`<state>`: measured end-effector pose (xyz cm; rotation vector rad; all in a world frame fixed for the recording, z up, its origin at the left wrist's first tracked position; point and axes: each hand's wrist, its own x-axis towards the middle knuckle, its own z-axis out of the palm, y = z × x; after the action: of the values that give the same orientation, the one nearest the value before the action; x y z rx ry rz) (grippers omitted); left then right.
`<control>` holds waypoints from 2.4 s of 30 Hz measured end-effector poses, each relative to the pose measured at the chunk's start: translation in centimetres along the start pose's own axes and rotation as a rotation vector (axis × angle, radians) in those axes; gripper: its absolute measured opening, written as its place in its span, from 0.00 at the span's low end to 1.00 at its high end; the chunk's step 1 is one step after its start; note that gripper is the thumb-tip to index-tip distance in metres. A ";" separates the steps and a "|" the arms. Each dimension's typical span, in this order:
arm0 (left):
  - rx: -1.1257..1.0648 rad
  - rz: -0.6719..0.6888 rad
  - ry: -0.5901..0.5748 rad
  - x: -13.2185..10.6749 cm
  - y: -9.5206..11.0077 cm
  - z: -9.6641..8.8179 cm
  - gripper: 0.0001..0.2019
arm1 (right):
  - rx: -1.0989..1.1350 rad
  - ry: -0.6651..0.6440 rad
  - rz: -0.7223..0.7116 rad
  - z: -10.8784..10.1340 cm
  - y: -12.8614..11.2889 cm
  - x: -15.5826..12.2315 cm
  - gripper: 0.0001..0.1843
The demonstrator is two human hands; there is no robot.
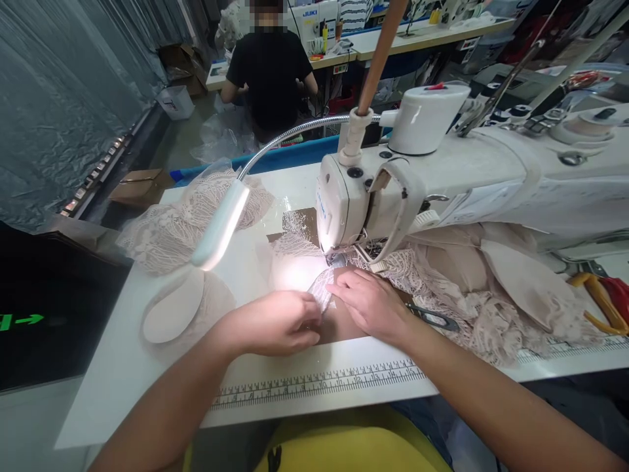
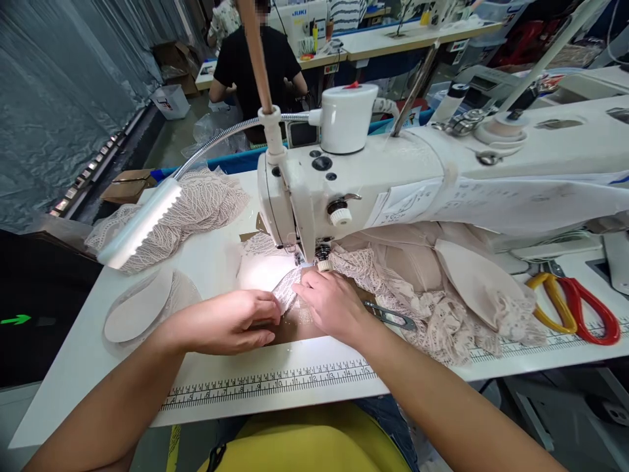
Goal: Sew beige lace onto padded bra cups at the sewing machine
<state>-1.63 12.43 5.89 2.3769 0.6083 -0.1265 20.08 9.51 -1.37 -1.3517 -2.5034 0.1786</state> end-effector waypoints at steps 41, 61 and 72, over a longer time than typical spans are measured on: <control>0.457 0.155 0.348 3.6 -5.8 2.2 0.21 | -0.062 -0.017 0.038 0.2 0.0 0.1 0.19; 0.522 -0.049 0.431 4.0 -4.9 3.1 0.24 | -0.161 0.087 0.179 0.3 0.0 0.7 0.19; 0.436 0.119 0.476 3.3 -4.8 3.2 0.14 | -0.105 0.050 0.054 0.3 0.1 -0.1 0.18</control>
<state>-0.67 14.86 -0.21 2.8853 0.7089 0.4114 20.13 9.50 -1.68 -1.4461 -2.4676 0.0247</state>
